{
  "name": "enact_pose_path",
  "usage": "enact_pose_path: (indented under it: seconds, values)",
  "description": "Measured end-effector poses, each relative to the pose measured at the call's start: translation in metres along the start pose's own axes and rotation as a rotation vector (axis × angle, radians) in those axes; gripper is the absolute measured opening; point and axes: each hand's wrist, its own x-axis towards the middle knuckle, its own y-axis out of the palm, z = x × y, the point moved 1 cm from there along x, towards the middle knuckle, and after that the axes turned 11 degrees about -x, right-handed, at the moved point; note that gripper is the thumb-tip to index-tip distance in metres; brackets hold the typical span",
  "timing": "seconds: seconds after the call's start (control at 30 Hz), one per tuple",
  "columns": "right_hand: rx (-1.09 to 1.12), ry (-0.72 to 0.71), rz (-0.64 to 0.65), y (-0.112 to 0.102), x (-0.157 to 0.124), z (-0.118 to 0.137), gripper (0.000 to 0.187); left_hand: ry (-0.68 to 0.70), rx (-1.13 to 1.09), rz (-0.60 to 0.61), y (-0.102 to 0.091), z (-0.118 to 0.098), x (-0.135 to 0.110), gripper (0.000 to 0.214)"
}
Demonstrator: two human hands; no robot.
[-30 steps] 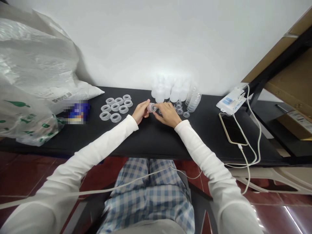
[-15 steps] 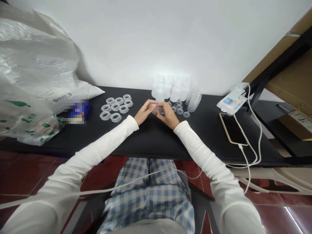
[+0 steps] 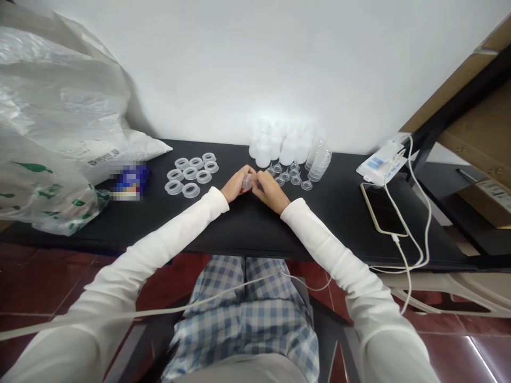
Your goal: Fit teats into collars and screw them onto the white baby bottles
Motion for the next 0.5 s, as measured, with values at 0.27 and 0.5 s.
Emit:
enact_pose_path:
  seconds: [0.27,0.5]
  values:
    - [-0.229,-0.075,0.007,-0.042,0.003,-0.022,0.016,0.095,0.152,-0.237,-0.031,-0.005,0.011,0.016]
    - [-0.414,-0.016,0.096,-0.067,-0.028,-0.043,0.016,0.172,0.531,-0.144,-0.053,-0.007,-0.015,0.023]
